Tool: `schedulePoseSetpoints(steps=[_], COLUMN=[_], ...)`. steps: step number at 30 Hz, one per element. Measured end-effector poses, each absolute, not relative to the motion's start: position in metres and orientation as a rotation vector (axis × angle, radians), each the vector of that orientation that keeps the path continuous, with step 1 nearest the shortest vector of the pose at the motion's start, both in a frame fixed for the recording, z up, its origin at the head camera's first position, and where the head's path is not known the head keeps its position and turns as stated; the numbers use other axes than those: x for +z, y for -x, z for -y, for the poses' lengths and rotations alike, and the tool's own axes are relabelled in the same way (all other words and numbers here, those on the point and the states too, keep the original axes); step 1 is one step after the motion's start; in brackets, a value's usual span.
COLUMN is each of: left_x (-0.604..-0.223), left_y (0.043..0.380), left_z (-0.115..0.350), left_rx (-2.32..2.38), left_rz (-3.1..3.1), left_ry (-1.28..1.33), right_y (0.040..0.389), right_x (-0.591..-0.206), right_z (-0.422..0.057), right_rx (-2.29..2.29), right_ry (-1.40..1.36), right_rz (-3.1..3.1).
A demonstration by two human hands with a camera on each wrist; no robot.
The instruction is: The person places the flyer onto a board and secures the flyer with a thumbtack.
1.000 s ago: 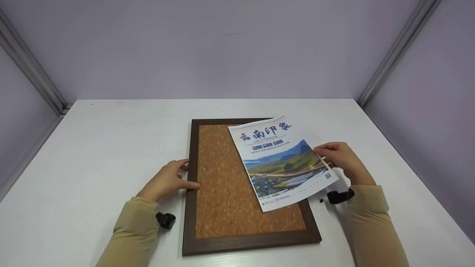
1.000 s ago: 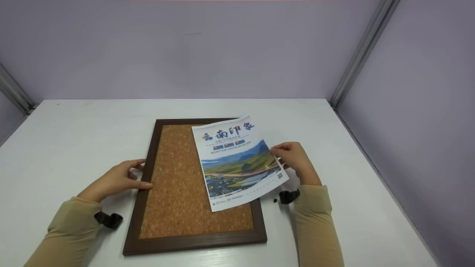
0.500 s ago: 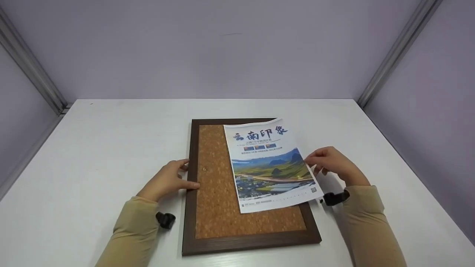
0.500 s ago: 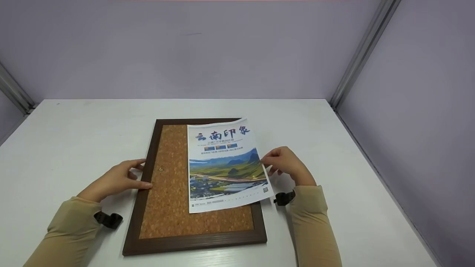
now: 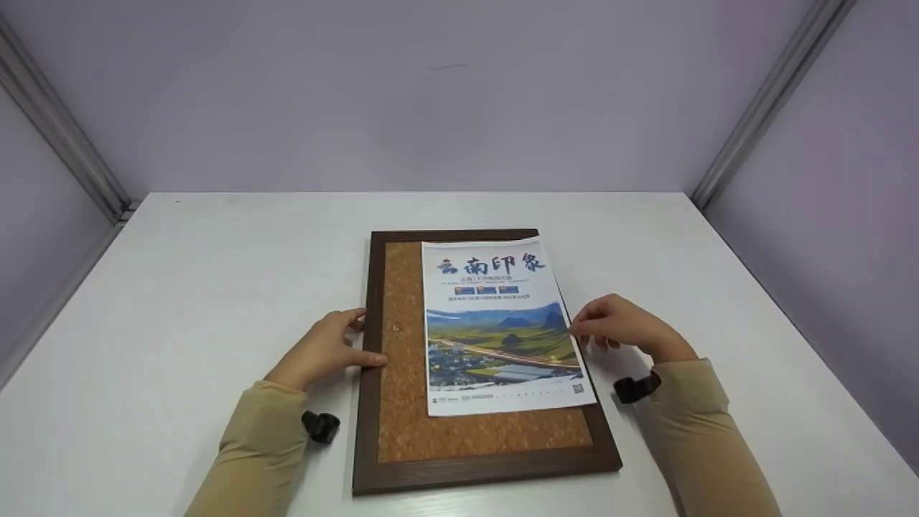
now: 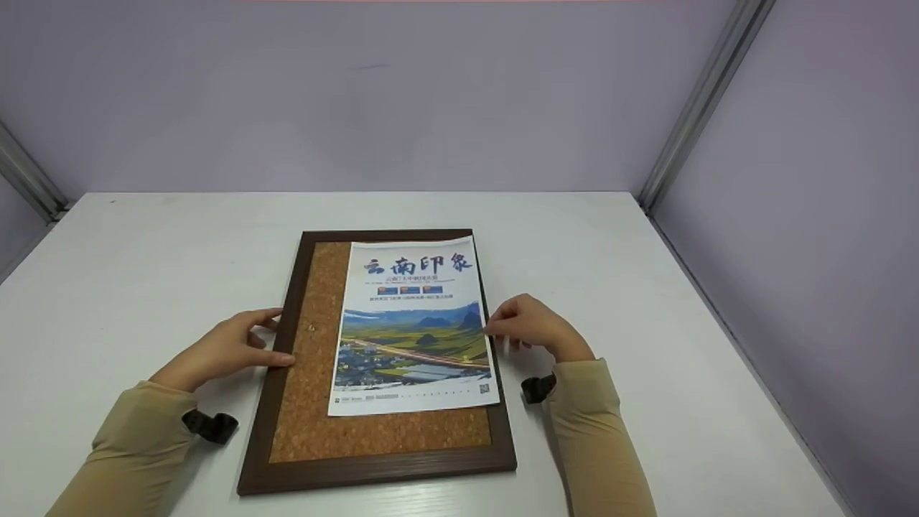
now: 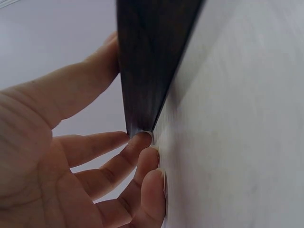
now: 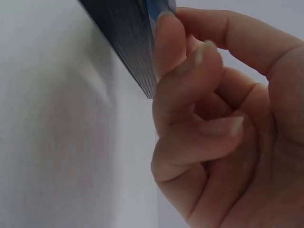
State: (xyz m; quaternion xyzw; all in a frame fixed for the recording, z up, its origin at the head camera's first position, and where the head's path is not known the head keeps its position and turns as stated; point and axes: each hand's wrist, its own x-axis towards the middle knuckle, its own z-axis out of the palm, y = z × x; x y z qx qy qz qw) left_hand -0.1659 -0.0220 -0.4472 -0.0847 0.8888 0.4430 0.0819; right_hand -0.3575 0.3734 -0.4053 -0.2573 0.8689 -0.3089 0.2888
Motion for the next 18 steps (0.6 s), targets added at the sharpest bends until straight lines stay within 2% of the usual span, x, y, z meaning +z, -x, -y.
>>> schedulePoseSetpoints(steps=[18], left_x=[-0.434], left_y=[0.169], left_z=[-0.005], left_rx=[1.283], left_rz=[-2.670], left_ry=[0.405], right_y=[0.383], right_x=[-0.411], right_z=[-0.373], right_rx=[-0.707], right_ry=[1.000], right_rz=[-2.123])
